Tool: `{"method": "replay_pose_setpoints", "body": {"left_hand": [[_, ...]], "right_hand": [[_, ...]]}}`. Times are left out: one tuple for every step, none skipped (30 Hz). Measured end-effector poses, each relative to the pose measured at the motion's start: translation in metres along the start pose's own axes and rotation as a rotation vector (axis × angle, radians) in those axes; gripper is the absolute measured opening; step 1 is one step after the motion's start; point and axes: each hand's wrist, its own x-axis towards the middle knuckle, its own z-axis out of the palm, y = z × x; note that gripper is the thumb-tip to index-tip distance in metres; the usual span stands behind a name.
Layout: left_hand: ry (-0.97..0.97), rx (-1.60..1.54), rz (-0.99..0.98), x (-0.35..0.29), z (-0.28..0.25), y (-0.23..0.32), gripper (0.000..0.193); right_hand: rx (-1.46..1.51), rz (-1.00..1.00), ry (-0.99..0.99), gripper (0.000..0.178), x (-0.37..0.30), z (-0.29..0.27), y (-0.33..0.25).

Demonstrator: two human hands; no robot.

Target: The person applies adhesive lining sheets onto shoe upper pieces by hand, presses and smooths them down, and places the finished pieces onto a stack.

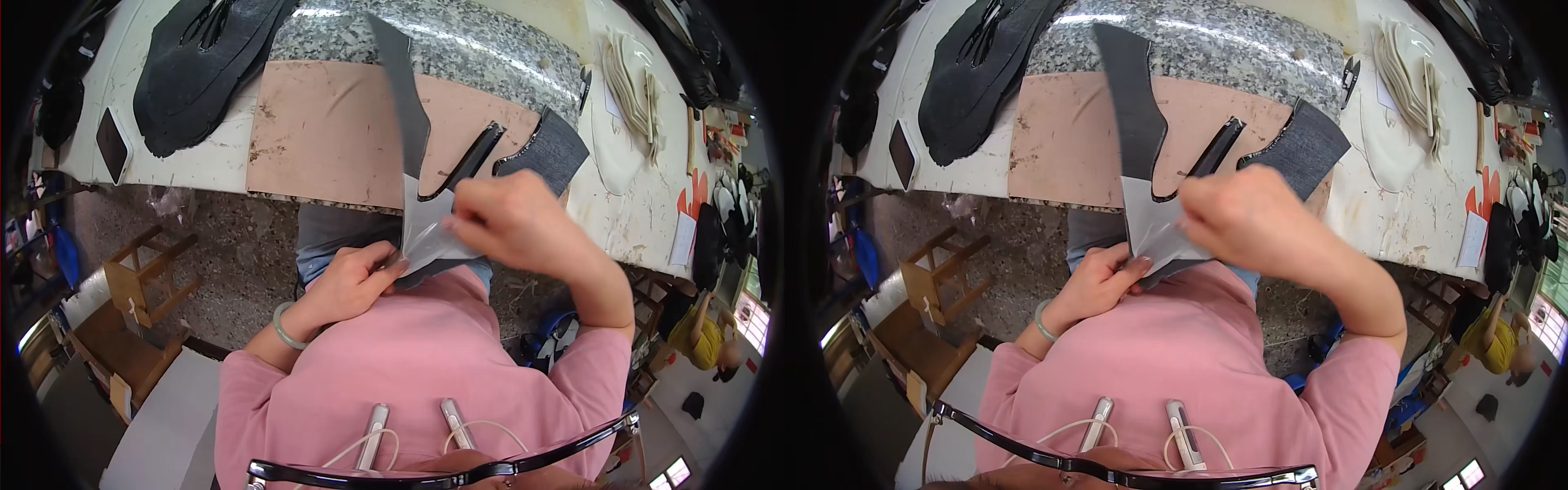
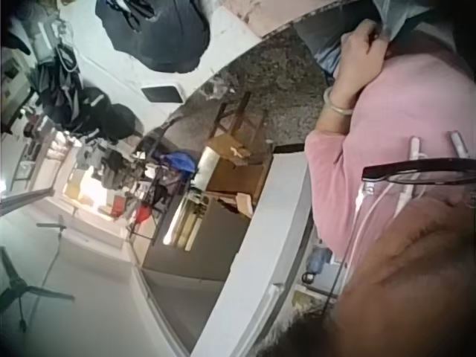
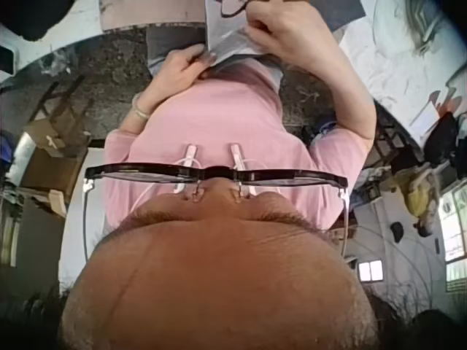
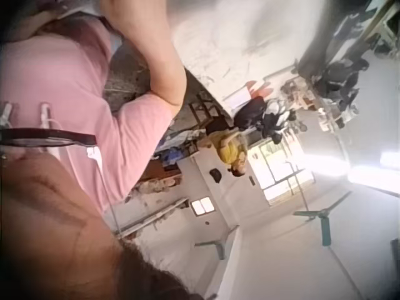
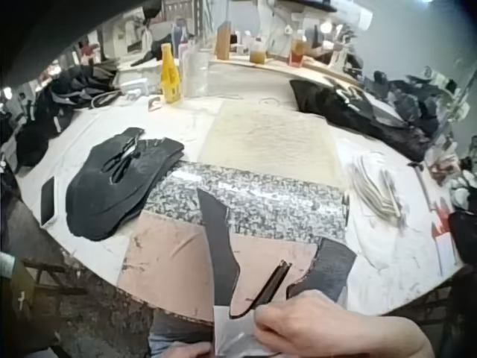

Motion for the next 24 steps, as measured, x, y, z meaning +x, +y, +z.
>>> {"method": "replay_pose_setpoints", "body": {"left_hand": [[-0.017,-0.019,0.0,-0.002,0.0,-0.001,0.027],[-0.033,-0.037,0.0,-0.004,-0.001,-0.001,0.028],[-0.039,-0.021,0.015,0.004,-0.01,0.0,0.028],[-0.057,-0.031,0.009,0.003,-0.011,0.004,0.028],[-0.074,-0.042,0.002,0.002,-0.012,0.007,0.028],[-0.069,-0.045,0.001,-0.001,-0.012,0.007,0.028],[-0.094,-0.091,-0.046,-0.001,-0.014,0.008,0.029],[-0.117,-0.137,-0.093,-0.002,-0.015,0.009,0.03],[-0.115,-0.137,-0.092,-0.003,-0.017,0.011,0.03],[-0.095,-0.15,-0.093,-0.005,-0.017,0.014,0.03],[-0.075,-0.164,-0.094,-0.007,-0.018,0.014,0.03],[-0.107,-0.157,-0.08,-0.005,-0.018,0.012,0.03],[-0.057,-0.211,-0.12,-0.007,-0.016,0.002,0.03],[-0.016,-0.269,-0.157,-0.004,-0.016,-0.005,0.03],[-0.007,-0.275,-0.156,-0.002,-0.014,-0.003,0.03],[-0.002,-0.297,-0.157,-0.001,-0.01,-0.001,0.029],[-0.011,-0.314,-0.155,0.0,-0.006,0.001,0.029],[-0.022,-0.312,-0.15,0.006,-0.004,0.002,0.029],[-0.005,-0.35,-0.134,0.01,0.001,0.001,0.028],[0.02,-0.393,-0.121,0.011,0.005,-0.001,0.028],[0.006,-0.393,-0.119,0.013,0.007,0.0,0.028],[0.031,-0.444,-0.131,0.013,0.008,-0.001,0.03],[0.06,-0.495,-0.142,0.012,0.009,-0.002,0.032],[0.037,-0.49,-0.14,0.014,0.006,0.001,0.032]], "right_hand": [[-0.007,0.028,0.022,0.023,-0.001,-0.009,0.003],[0.019,0.028,0.054,0.024,-0.001,-0.017,0.008],[-0.026,0.015,0.088,0.023,0.005,-0.025,0.016],[-0.001,0.048,0.088,0.022,0.004,-0.035,0.017],[0.025,0.08,0.087,0.022,0.002,-0.045,0.018],[0.056,0.158,0.072,0.023,0.0,-0.054,0.019],[0.064,0.208,0.096,0.026,-0.003,-0.064,0.025],[0.108,0.251,0.107,0.025,-0.007,-0.077,0.029],[0.222,0.317,0.119,0.023,-0.013,-0.088,0.039],[0.23,0.31,0.19,0.021,-0.018,-0.096,0.042],[0.201,0.346,0.305,0.022,-0.027,-0.108,0.056],[-0.074,0.529,0.503,0.023,-0.052,-0.14,0.072],[-0.104,0.524,0.61,0.024,-0.072,-0.171,0.086],[-0.095,0.528,0.763,0.023,-0.089,-0.176,0.078],[0.022,0.537,0.735,0.021,-0.11,-0.183,0.078],[0.051,0.451,0.728,0.018,-0.11,-0.167,0.063],[0.073,0.375,0.729,0.016,-0.107,-0.146,0.042],[0.136,0.316,0.596,0.013,-0.106,-0.131,0.027],[0.201,0.255,0.458,0.011,-0.105,-0.115,0.016],[0.286,0.267,0.335,0.009,-0.106,-0.101,0.009],[0.366,0.287,0.221,0.01,-0.111,-0.089,0.0],[0.388,0.271,0.13,0.011,-0.111,-0.075,-0.004],[0.409,0.253,0.036,0.014,-0.11,-0.061,-0.004],[0.461,0.198,-0.091,0.017,-0.112,-0.051,-0.003]]}}
